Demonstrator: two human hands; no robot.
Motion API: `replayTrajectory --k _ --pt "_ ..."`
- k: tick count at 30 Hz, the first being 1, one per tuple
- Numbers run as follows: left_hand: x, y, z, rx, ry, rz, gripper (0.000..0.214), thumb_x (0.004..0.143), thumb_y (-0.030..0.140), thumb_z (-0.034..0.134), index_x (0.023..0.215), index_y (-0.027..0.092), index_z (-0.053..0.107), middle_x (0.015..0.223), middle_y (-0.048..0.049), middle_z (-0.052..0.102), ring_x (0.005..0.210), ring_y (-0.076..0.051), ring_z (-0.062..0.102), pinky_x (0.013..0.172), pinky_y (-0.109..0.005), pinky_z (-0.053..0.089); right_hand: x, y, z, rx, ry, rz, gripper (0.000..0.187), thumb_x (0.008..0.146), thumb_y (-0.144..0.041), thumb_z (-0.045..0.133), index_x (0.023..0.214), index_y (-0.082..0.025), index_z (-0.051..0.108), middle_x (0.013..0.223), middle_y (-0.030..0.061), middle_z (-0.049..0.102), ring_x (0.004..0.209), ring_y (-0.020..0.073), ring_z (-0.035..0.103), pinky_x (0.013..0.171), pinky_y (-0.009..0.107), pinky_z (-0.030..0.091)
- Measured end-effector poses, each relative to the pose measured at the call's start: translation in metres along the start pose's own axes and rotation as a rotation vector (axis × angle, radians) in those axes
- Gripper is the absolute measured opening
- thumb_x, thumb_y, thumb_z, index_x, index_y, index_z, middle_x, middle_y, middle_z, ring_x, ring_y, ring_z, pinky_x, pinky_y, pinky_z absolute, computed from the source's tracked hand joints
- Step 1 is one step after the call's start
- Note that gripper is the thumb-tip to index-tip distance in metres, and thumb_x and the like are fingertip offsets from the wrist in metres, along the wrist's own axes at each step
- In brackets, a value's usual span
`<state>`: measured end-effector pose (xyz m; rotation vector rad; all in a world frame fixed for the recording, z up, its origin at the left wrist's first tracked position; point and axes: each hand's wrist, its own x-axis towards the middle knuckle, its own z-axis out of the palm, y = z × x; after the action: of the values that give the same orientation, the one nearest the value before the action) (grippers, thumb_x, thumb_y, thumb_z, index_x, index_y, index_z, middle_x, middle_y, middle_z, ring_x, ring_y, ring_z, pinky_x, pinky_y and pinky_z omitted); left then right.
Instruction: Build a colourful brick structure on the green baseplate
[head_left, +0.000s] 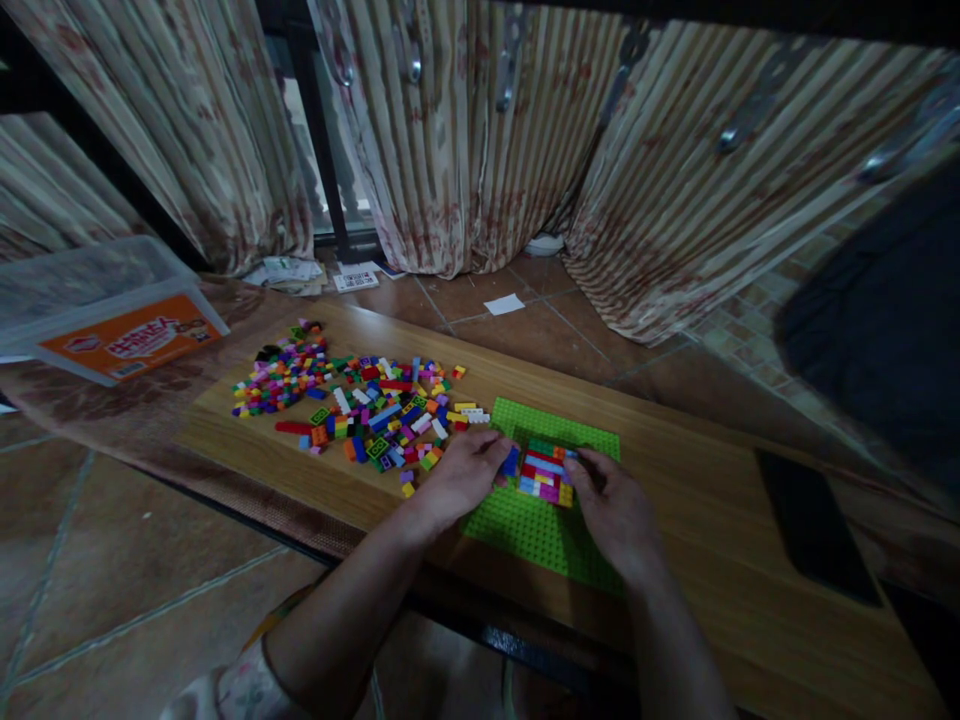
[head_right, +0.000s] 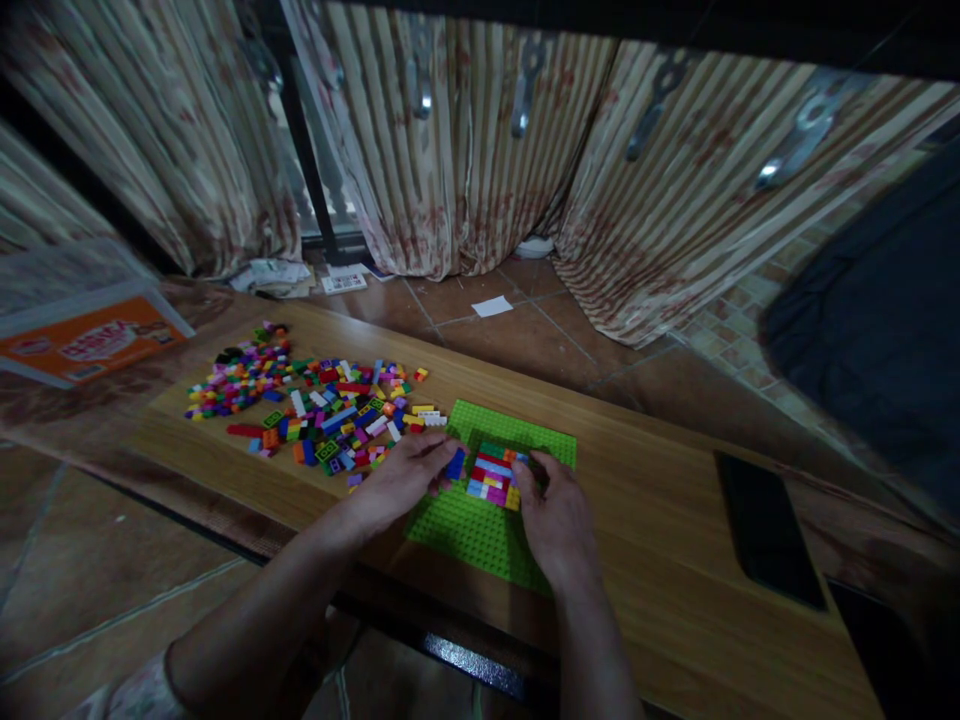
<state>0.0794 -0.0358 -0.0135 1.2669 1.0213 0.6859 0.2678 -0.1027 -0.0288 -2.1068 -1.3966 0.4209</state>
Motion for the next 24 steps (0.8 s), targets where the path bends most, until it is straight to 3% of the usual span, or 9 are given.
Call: replayTrajectory --k 18,24 --pt "-0.003 0.006 0.002 -0.065 0.002 -0.054 0.025 0.087 0.034 0.05 0.076 0.016 0.062 0.063 0.0022 0.053 0.051 -0.01 0.052 0.047 -0.021 0.037 0.002 -0.003 -0.001 0.077 -0.067 0.043 0.048 0.085 -0.054 0.048 0.108 -0.017 0.069 0.1 0.0124 0.073 0.09 0.0275 0.067 0.083 0.042 0.048" --pt "-0.004 0.008 0.003 -0.117 0.009 -0.09 0.024 0.088 0.033 0.05 0.082 0.014 0.064 0.066 0.0011 0.058 0.053 -0.009 0.055 0.047 -0.019 0.037 0.002 0.001 -0.01 0.157 0.052 0.123 0.05 0.086 -0.059 0.045 0.097 -0.018 0.072 0.085 0.0097 0.073 0.079 0.0257 0.067 0.072 0.038 0.049"
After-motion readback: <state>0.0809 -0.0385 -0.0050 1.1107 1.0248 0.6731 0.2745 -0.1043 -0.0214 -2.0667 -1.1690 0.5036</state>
